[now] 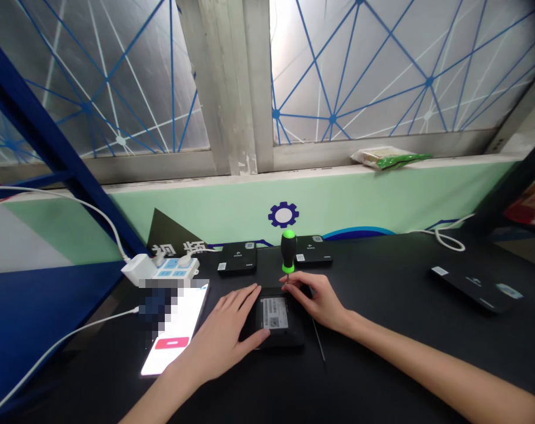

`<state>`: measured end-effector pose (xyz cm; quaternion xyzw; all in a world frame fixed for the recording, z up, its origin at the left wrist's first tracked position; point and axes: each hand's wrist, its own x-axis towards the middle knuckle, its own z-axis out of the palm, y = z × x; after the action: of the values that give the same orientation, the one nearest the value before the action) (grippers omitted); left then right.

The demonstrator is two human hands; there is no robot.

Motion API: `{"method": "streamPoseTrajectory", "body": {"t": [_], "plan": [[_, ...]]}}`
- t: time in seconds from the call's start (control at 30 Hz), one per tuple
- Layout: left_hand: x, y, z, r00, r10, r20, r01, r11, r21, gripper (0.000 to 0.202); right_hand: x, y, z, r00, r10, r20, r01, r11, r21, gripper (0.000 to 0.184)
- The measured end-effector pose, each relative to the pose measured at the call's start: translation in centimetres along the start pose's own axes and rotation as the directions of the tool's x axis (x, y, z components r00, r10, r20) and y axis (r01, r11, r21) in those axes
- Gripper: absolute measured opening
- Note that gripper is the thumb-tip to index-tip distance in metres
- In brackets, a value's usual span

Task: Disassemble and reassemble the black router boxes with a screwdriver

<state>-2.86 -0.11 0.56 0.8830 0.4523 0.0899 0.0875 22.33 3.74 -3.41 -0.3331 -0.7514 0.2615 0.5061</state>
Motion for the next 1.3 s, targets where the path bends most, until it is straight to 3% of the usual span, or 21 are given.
{"method": "streamPoseTrajectory", "body": {"t": [0.7,0.97,1.3], "plan": [[-0.03,-0.1,0.1,1.0,0.008,-0.011,-0.008,1.0,0.006,0.067,-0.16,-0.08,-0.12,1.0,-0.027,0.011,0.027,0.999,0.032,0.014],[0.0,-0.06,0.05,1.0,0.015,-0.021,-0.014,1.0,0.006,0.067,0.02,0.05,0.11,1.0,-0.01,-0.017,0.01,1.0,0.018,0.006],[-0.02,0.04,-0.04,1.0,0.0,-0.002,0.0,1.0,0.0,0.067,-0.17,-0.18,-0.14,0.999,-0.037,-0.003,0.037,0.999,0.029,0.013]]}}
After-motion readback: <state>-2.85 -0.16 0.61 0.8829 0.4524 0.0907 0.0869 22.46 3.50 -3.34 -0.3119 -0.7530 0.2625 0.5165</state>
